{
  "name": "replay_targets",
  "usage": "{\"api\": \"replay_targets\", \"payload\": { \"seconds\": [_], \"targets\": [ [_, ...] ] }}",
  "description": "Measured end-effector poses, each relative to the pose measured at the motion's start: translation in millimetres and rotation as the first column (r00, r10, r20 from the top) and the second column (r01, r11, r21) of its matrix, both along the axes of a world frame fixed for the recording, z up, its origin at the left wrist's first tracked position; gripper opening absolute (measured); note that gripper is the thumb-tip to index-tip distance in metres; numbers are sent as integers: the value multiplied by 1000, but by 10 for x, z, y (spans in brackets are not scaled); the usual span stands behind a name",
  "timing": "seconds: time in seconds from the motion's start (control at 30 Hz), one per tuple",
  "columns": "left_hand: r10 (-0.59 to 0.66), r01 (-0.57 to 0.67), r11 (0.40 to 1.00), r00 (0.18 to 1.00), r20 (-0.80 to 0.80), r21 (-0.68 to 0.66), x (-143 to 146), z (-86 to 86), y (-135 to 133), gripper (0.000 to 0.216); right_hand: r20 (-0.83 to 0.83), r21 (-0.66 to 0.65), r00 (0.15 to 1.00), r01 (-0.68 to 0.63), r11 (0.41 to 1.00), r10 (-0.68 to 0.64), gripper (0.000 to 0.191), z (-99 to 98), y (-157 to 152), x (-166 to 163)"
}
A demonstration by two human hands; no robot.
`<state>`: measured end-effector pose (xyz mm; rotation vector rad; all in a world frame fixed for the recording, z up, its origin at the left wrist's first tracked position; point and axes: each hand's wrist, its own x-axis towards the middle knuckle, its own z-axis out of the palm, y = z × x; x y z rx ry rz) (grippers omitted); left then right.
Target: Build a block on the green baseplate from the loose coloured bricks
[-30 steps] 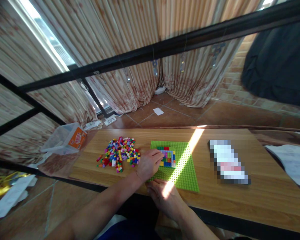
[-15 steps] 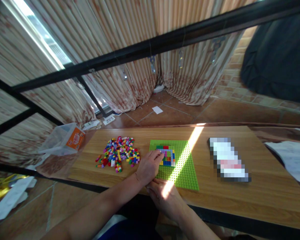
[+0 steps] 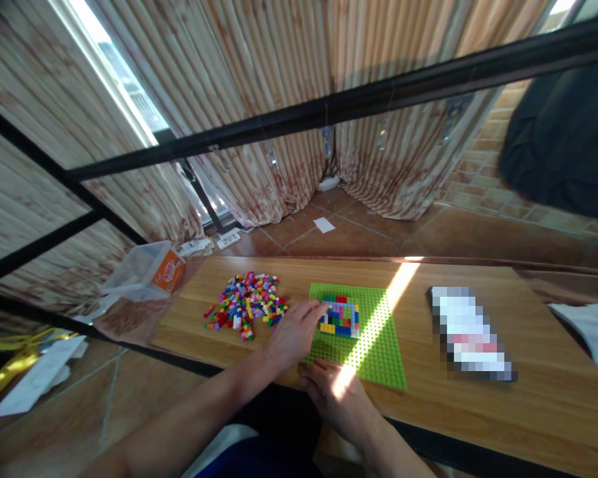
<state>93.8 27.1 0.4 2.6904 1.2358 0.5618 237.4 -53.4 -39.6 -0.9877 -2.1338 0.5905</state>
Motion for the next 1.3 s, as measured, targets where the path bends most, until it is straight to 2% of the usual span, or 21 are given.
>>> {"api": "replay_targets", "payload": {
  "seconds": [0.17, 0.3, 0.4, 0.5, 0.87, 1.03, 1.3],
  "targets": [
    [178, -179, 984, 975, 134, -5, -509, 68, -131, 30, 12, 28, 1000, -6, 1000, 5, 21, -1, -15, 9],
    [311, -304, 950, 931, 190, -66, -898, -10, -322, 23, 19, 11, 1000, 17, 1000, -17, 24, -9, -20, 9],
    [372, -355, 927, 911, 179, -119, -1042, -66, -434, 20, 43, -31, 999, 24, 999, -23, 24, -18, -19, 13],
    [377, -358, 923, 916, 138, -142, -1035, -94, -450, 16, 59, -49, 998, 25, 999, -22, 26, -25, -14, 16],
    [335, -337, 937, 941, -40, -88, -775, -156, -280, 19, 49, -14, 999, 25, 1000, -24, 24, -25, -5, 17],
    [369, -366, 925, 930, 9, -99, -757, -120, -292, 20, 76, -42, 997, 25, 999, -21, 22, 37, 0, -2],
    [355, -316, 918, 924, 140, -241, -508, -57, -269, 15, 100, -43, 994, 37, 998, -33, 21, 107, 8, -30]
  ]
}}
